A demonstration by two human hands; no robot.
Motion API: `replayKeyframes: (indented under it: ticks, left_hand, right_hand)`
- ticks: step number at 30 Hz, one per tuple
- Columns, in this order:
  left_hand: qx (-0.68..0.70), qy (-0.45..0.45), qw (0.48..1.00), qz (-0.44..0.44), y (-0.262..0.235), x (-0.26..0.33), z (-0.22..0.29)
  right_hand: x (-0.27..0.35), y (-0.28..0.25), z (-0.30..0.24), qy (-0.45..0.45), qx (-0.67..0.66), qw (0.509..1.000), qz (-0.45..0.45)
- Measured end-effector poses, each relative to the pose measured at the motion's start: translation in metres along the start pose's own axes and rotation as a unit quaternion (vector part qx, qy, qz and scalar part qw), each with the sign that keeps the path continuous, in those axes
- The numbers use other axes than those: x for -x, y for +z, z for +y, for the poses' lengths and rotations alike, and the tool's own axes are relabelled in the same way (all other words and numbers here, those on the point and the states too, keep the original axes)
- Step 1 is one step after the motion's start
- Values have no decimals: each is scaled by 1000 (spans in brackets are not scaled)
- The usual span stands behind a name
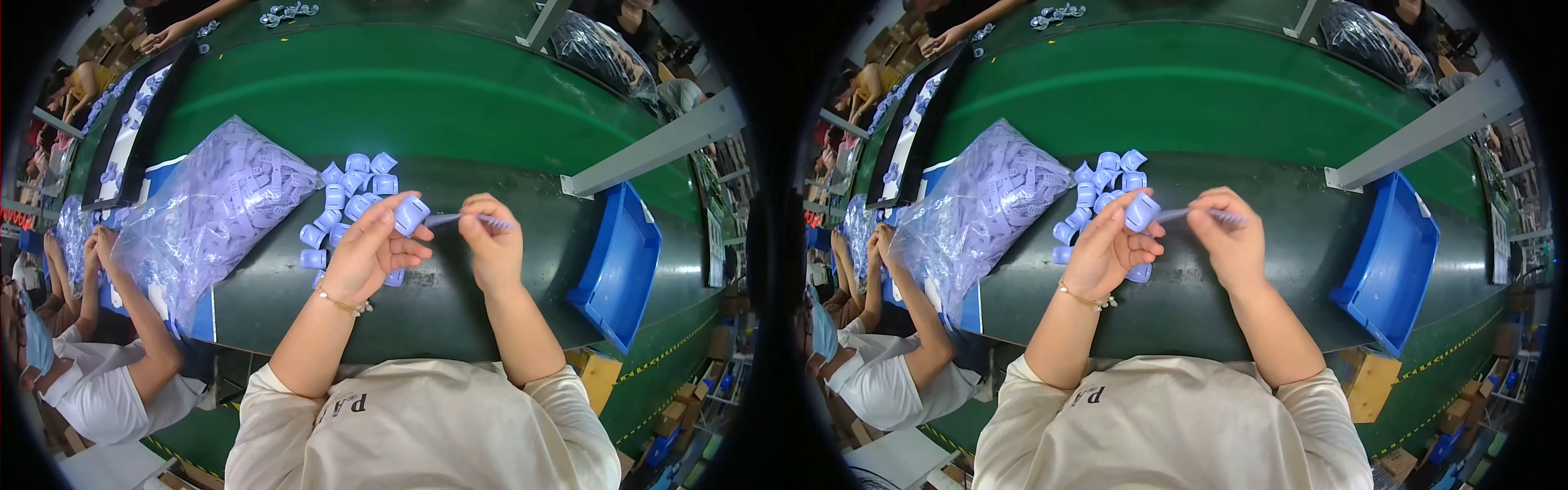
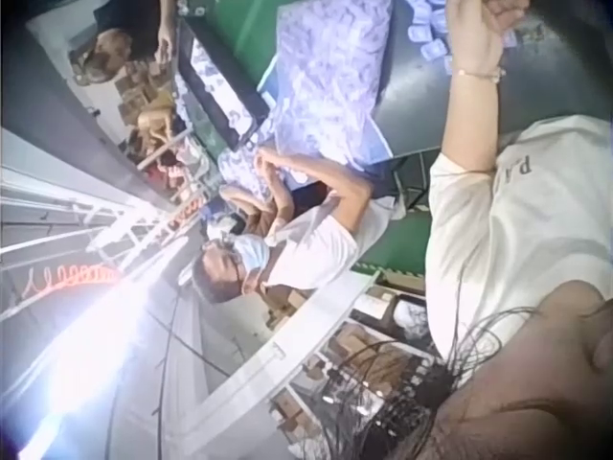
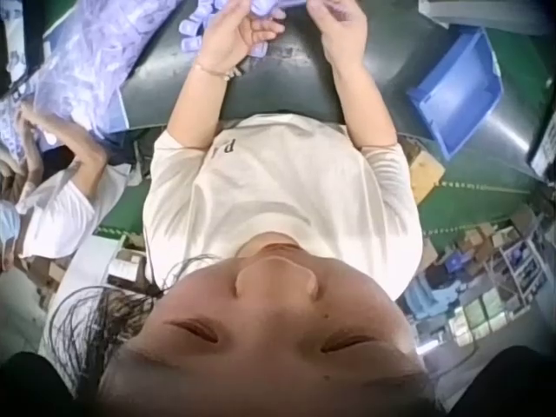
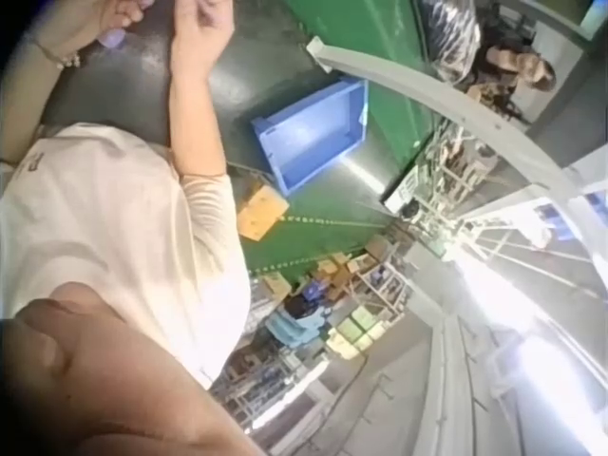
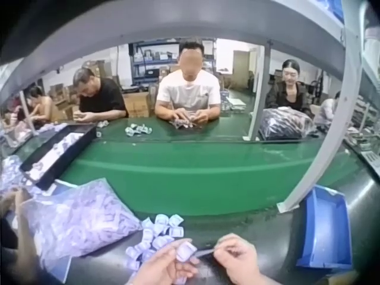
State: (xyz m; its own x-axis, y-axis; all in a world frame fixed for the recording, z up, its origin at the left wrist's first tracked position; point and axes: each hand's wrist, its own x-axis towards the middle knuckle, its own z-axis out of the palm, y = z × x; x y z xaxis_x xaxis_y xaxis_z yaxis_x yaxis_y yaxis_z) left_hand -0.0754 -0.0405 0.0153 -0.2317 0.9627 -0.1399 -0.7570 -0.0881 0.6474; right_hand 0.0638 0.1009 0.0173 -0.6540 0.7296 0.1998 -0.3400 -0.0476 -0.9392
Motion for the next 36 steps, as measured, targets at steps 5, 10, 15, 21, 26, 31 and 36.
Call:
replayKeyframes:
  ticks: [5,10,15,21,26,31,36]
  left_hand:
    - [15,90,996,-12,-2,0,-2]
    - [55,109,992,-28,1,2,1]
    - [73,99,992,-17,-9,-3,-2]
    - [85,99,991,-28,-10,-3,-3]
    - [41,103,994,6,-1,-3,-3]
    - [-2,110,994,26,3,-2,-4]
    - [-15,142,990,10,0,-1,-6]
  right_hand:
    - [0,-4,-1,138,-88,986,3]
    - [8,9,-13,87,-68,993,-38]
    - [6,5,4,-8,14,1000,-20]
    - [12,7,-5,45,-59,997,11]
    - [9,12,-3,121,-91,988,3]
    - [5,9,6,170,30,984,-43]
    - [4,10,12,302,14,945,-122]
